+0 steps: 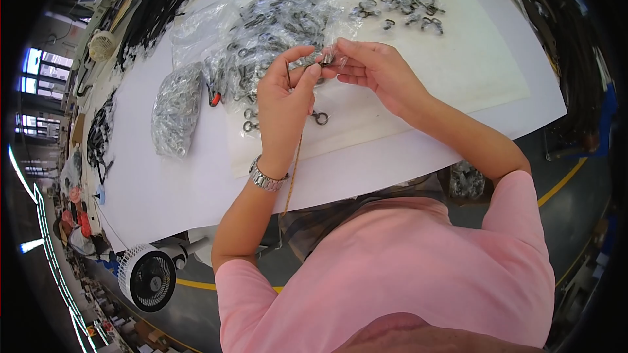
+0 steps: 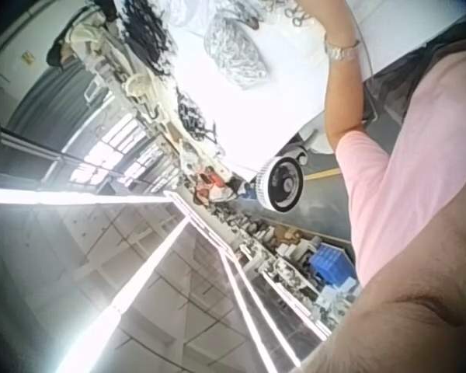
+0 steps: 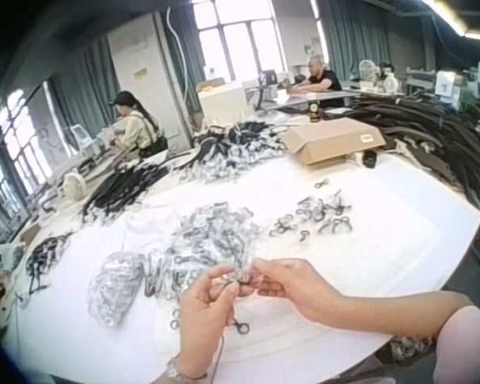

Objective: Threading a cord through small metal buckle components at a workstation.

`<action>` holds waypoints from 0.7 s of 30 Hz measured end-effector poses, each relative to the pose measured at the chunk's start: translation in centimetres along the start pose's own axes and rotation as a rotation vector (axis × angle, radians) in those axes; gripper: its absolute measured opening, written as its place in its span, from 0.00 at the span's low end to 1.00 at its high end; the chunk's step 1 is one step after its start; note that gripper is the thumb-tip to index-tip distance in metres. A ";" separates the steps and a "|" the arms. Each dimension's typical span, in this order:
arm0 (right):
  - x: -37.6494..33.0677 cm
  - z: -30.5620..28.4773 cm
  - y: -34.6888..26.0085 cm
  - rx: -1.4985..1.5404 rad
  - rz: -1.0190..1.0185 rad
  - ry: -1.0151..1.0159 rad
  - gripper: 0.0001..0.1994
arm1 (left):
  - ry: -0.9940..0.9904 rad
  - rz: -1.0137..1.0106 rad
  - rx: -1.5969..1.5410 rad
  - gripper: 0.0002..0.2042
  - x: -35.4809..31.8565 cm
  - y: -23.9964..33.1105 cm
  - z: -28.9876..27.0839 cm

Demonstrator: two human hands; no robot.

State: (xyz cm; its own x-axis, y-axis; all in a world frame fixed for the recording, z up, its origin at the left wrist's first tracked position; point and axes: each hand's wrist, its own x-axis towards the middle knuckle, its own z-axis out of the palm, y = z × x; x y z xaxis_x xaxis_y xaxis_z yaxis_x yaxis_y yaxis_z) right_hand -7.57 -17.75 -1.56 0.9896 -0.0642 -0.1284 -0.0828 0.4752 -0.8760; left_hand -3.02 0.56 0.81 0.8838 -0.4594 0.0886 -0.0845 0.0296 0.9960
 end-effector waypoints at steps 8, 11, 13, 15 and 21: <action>-0.4 0.4 0.0 0.068 -0.019 -0.081 0.18 | -0.095 0.063 0.271 0.19 0.0 -1.3 0.3; -0.3 0.1 0.4 0.087 -0.041 -0.138 0.17 | -0.092 0.026 0.199 0.18 -0.1 -0.8 0.6; -0.3 0.1 0.7 0.056 -0.035 -0.146 0.16 | -0.084 0.011 0.153 0.18 -0.2 -0.8 0.8; -0.3 0.0 0.9 0.024 -0.028 -0.155 0.15 | -0.075 -0.005 0.107 0.18 -0.2 -0.8 0.8; -0.5 0.3 -0.1 -0.001 -0.032 -0.009 0.14 | -0.226 -0.165 -0.099 0.17 1.2 -0.1 -1.4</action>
State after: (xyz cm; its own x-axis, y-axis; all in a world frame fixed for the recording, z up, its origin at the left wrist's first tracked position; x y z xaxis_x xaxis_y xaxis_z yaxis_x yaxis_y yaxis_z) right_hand -8.02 -17.49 -1.30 0.9928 -0.0715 -0.0960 -0.0511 0.4725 -0.8799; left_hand -1.27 1.27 0.83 0.7562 -0.6507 -0.0685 0.1066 0.0192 0.9941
